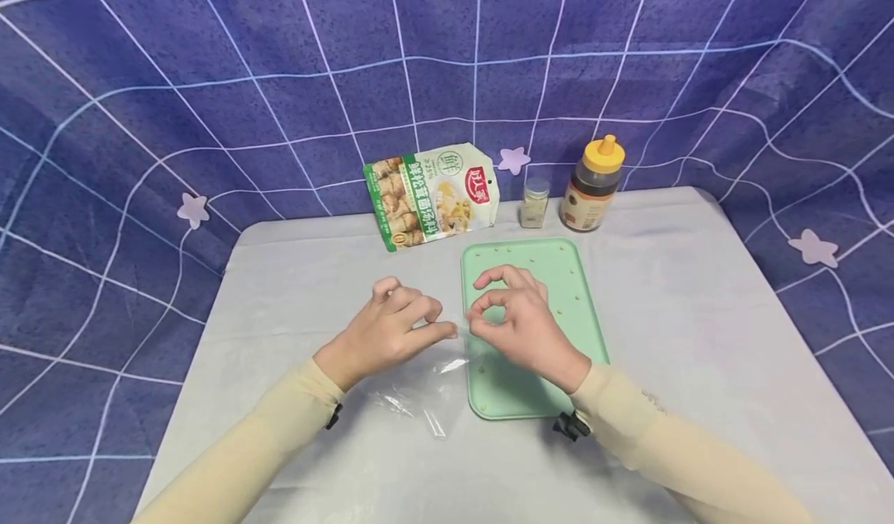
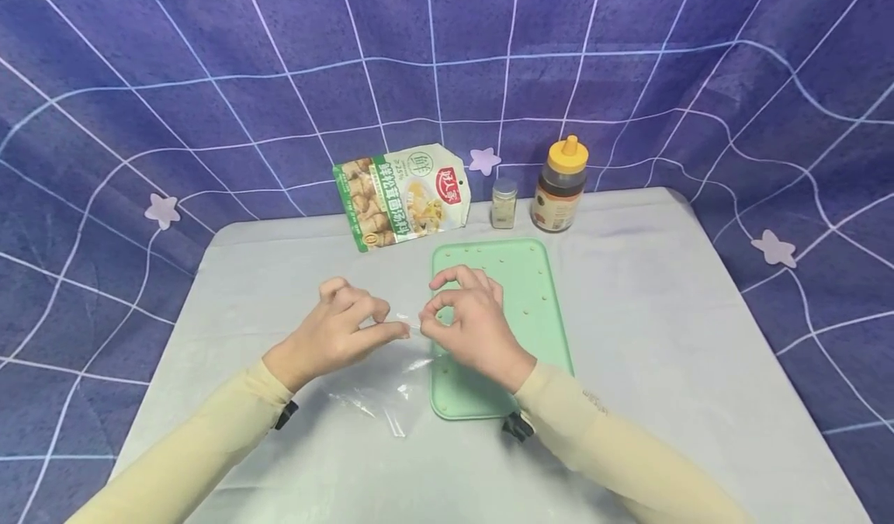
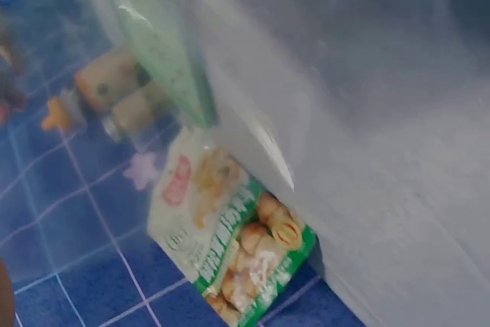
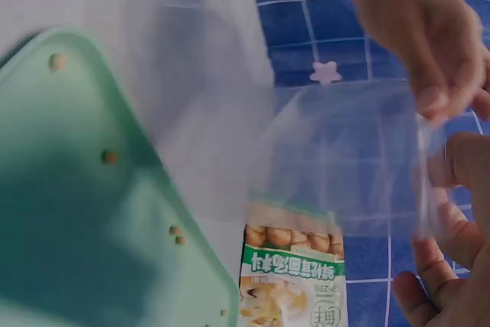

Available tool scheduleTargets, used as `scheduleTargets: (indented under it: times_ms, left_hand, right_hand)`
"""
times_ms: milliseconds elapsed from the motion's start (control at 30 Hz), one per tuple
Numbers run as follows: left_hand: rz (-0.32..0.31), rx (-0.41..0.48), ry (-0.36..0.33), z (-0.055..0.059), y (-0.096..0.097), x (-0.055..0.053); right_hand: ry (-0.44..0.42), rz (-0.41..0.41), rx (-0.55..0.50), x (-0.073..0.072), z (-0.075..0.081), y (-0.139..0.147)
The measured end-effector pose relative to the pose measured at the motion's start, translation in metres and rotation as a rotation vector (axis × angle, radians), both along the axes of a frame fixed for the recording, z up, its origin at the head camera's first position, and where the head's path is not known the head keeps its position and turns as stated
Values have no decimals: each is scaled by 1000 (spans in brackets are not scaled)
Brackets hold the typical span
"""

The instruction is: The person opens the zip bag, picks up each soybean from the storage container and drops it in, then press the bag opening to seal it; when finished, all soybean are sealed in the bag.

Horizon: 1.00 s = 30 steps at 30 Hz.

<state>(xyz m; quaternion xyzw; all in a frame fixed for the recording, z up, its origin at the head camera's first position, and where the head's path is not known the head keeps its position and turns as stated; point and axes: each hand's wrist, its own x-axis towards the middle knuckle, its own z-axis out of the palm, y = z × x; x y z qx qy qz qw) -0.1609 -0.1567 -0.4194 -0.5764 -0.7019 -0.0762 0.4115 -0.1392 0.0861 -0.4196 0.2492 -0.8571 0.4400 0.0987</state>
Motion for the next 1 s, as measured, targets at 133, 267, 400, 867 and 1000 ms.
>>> scheduleTargets:
  times_ms: [133, 267, 400, 867, 1000]
  left_hand:
    - [20, -15, 10, 0, 3, 2]
    - [5, -29, 14, 0, 7, 7]
    - [-10, 47, -39, 2, 6, 7]
    - [-43, 100, -171, 0, -8, 10]
    - [-16, 139, -282, 7, -19, 5]
  right_hand:
    - [134, -11, 34, 1, -3, -1]
    - [185, -54, 25, -1, -5, 4]
    - [255, -66, 5, 1, 5, 12]
    - [410, 157, 162, -5, 13, -15]
    - [379, 159, 43, -10, 8, -13]
